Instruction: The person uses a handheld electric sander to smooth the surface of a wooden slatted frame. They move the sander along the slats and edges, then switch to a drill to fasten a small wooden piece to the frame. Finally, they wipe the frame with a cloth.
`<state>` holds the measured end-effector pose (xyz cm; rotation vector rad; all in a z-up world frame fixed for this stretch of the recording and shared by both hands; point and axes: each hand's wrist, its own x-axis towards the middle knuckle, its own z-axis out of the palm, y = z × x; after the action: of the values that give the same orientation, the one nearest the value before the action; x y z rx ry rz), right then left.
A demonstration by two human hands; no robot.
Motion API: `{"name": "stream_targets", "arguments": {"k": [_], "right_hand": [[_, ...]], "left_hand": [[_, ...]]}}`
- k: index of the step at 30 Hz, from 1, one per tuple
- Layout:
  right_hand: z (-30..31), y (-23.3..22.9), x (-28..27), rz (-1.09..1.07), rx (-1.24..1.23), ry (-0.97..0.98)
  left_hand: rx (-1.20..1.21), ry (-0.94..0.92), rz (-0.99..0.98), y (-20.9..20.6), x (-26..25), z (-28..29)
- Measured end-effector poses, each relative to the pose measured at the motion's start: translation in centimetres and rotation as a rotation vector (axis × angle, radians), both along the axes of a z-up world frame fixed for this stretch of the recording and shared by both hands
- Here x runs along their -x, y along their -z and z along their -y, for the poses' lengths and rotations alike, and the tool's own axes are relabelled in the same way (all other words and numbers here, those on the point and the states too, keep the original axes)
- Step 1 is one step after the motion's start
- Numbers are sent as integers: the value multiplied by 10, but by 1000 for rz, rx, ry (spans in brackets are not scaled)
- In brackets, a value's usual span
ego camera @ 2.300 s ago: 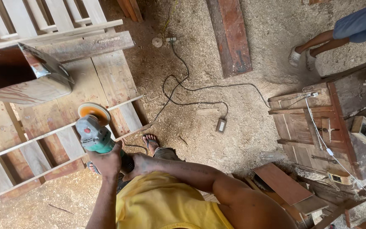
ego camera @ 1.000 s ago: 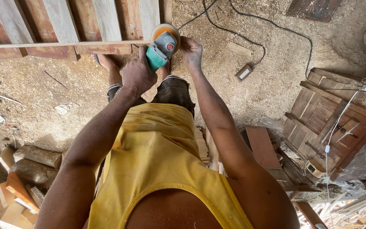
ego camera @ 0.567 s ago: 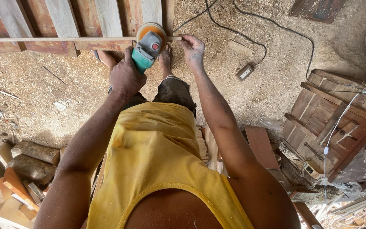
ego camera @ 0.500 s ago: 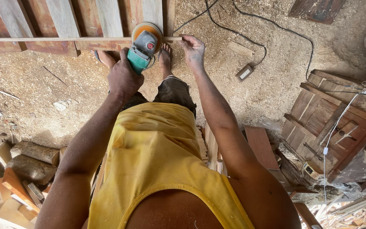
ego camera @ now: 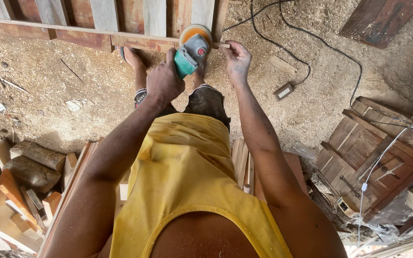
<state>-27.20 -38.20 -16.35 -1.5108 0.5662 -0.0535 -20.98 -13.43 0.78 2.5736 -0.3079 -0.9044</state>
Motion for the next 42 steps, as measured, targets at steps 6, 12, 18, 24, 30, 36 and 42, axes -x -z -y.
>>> {"name": "stream_targets", "arguments": {"k": [6,12,18,24,30,36,42], "right_hand": [[2,-2,0,13,37,-8],[2,-21,-5,101,417,-142],[-10,-48,-12,113,919,-326],[-39,-68,-25,-96,905,-471],[-72,-92,-50,-263,1049,-507],[-94,-97,-74,-569,1185,-578],[-101,-99,-90,-796,1205,-601]], "left_hand": [[-47,-177,13,-8,-2,-49],[40,-189,16,2,3,-40],[-48,3,14,2,2,-25],[-64,-101,49,-10,-7,-73],[-79,-232,-21,-23,-20,-127],[-78,-260,-34,-34,-42,-187],[-103,-271,-87,-40,-64,-249]]}}
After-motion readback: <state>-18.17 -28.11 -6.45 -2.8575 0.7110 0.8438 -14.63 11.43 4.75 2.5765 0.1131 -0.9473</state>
